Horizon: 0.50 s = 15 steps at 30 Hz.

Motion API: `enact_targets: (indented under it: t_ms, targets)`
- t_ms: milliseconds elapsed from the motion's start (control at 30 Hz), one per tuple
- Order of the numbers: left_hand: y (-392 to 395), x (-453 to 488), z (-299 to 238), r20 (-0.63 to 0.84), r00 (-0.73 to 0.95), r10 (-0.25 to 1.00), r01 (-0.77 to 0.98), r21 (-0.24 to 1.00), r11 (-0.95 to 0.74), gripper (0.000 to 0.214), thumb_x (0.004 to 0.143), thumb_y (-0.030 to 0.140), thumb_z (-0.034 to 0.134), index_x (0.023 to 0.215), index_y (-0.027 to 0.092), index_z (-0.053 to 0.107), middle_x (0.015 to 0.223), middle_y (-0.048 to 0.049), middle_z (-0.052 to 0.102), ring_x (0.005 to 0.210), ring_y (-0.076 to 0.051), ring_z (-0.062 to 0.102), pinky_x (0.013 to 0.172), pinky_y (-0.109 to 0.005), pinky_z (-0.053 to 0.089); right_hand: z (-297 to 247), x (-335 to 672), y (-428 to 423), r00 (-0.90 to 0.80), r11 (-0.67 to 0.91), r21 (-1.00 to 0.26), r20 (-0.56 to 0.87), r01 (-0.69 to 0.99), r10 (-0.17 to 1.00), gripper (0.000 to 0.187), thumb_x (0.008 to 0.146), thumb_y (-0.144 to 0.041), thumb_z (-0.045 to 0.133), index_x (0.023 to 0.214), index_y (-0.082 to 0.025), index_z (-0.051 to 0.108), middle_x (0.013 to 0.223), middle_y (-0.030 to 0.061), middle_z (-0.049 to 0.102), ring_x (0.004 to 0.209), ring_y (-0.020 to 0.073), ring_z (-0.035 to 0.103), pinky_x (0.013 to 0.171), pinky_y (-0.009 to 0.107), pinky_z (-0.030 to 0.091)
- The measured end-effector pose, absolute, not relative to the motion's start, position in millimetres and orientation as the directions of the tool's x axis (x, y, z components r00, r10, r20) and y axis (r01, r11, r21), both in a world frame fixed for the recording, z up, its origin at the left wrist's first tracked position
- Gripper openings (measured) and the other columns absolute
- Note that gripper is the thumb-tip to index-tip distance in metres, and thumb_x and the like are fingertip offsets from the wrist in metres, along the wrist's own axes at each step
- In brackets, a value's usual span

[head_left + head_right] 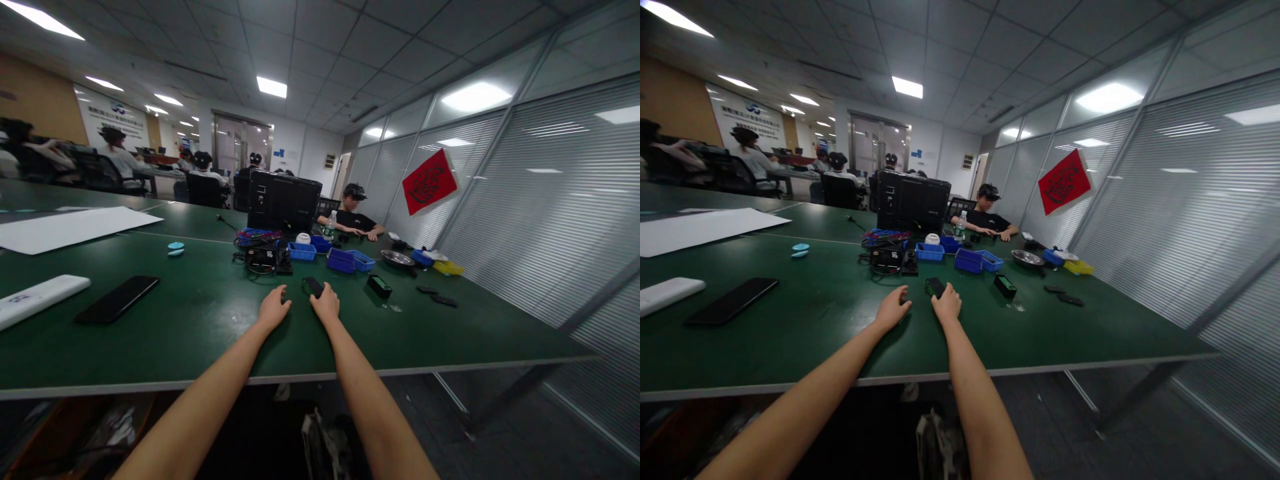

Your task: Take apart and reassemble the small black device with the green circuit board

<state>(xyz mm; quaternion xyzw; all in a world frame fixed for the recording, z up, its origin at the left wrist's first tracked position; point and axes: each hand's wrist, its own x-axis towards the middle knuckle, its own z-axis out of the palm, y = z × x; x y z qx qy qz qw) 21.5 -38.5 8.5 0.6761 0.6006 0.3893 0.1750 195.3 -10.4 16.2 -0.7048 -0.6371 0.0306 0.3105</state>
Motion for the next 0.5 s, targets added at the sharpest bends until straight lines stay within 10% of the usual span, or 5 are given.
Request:
enact_targets:
  t_ms: [500]
  targets:
    - [-34.6, 20.8, 5.1, 0.339, -0.026, 0.940, 0.684, 0.692, -0.231, 0.045, 0.073, 0.019, 0.052, 0.118, 0.017, 0.046, 0.108, -0.0069, 0.058, 0.093, -0.016, 0.056, 0.085, -0.028, 0.041, 14.9, 159.7, -31.0, -0.175, 0.295, -0.202, 0.460, 0.934, 0.870, 0.056, 0.068, -0.024, 0.059, 0.120, -0.018, 0.040, 0.126, 0.0153, 0.039, 0.104, 0.0278, 0.043, 0.080, 0.038, 0.039]
